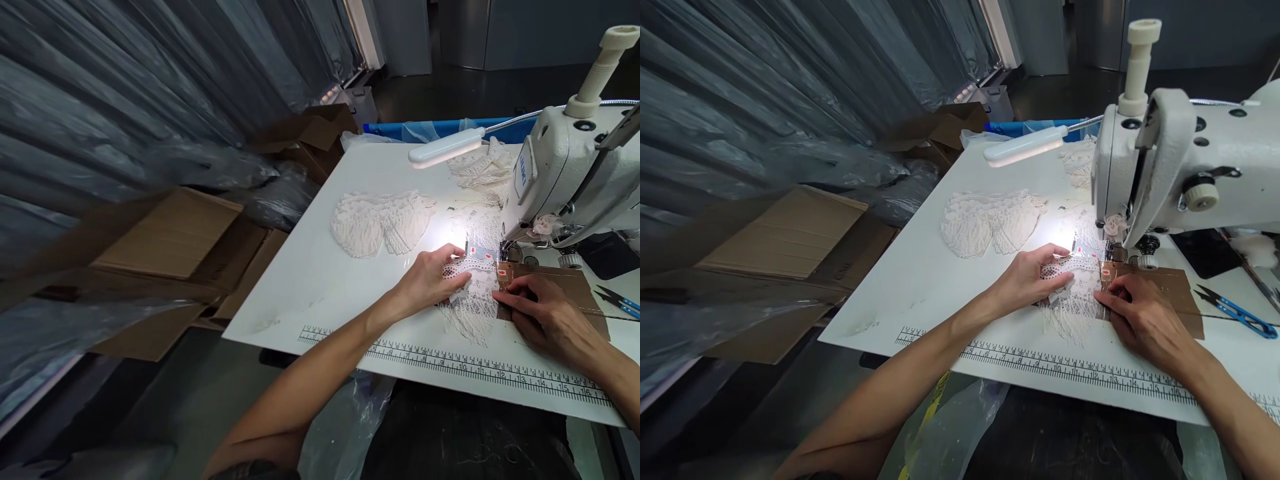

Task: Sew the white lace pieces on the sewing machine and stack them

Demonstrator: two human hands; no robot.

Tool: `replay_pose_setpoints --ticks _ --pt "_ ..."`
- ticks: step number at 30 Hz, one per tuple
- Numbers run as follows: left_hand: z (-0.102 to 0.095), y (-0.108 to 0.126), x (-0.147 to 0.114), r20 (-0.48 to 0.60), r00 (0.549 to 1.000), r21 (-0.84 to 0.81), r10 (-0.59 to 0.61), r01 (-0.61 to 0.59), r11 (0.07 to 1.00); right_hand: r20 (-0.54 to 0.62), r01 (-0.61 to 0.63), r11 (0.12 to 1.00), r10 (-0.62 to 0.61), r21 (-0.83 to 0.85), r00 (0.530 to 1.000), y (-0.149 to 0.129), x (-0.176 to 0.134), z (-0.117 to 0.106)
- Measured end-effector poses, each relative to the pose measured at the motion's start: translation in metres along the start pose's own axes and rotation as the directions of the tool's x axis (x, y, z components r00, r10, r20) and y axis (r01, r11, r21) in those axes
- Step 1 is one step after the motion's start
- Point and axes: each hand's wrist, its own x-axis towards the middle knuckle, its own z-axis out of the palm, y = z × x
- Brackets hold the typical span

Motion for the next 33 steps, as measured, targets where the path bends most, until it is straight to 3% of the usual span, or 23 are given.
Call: replay_pose_setpoints --ticks 6,11,14,17,19,21,27,33 --pt "0.003 0.003 -0.002 -0.038 0.998 0.119 0.042 -0.037 0.992 0.006 0.012 0.999 -0.012 -0.039 1.000 0.001 -0.003 0.005" --pt "0.003 0.003 -0.004 -0.159 0.962 0.479 0.222 -0.121 0.869 0.010 0.021 0.997 -0.020 -0.073 1.000 0.002 -0.004 0.010" --pt "0.006 0.002 -0.005 -0.201 0.838 0.644 0.507 -0.277 0.713 0.003 0.037 0.996 -0.037 -0.084 0.999 0.003 -0.004 0.011" --pt "0.018 0.005 -0.009 -0.016 0.642 0.717 0.767 -0.527 0.456 -0.018 0.060 0.994 -0.062 -0.095 0.998 0.004 -0.005 0.012" --pt "0.026 0.008 -0.014 0.114 0.549 0.737 0.828 -0.606 0.300 -0.034 0.076 0.992 -0.080 -0.103 0.996 0.004 -0.004 0.012" --pt "0.032 0.011 -0.016 0.197 0.511 0.760 0.837 -0.619 0.199 -0.042 0.085 0.990 -0.090 -0.109 0.995 0.003 -0.003 0.011" --pt "0.026 0.006 0.003 0.363 0.515 0.784 0.776 -0.619 0.045 -0.043 0.096 0.988 -0.102 -0.118 0.994 0.001 -0.002 0.011" --pt "0.026 -0.003 0.013 0.356 0.549 0.791 0.756 -0.608 0.069 -0.035 0.093 0.987 -0.099 -0.132 0.995 0.003 -0.004 0.012"
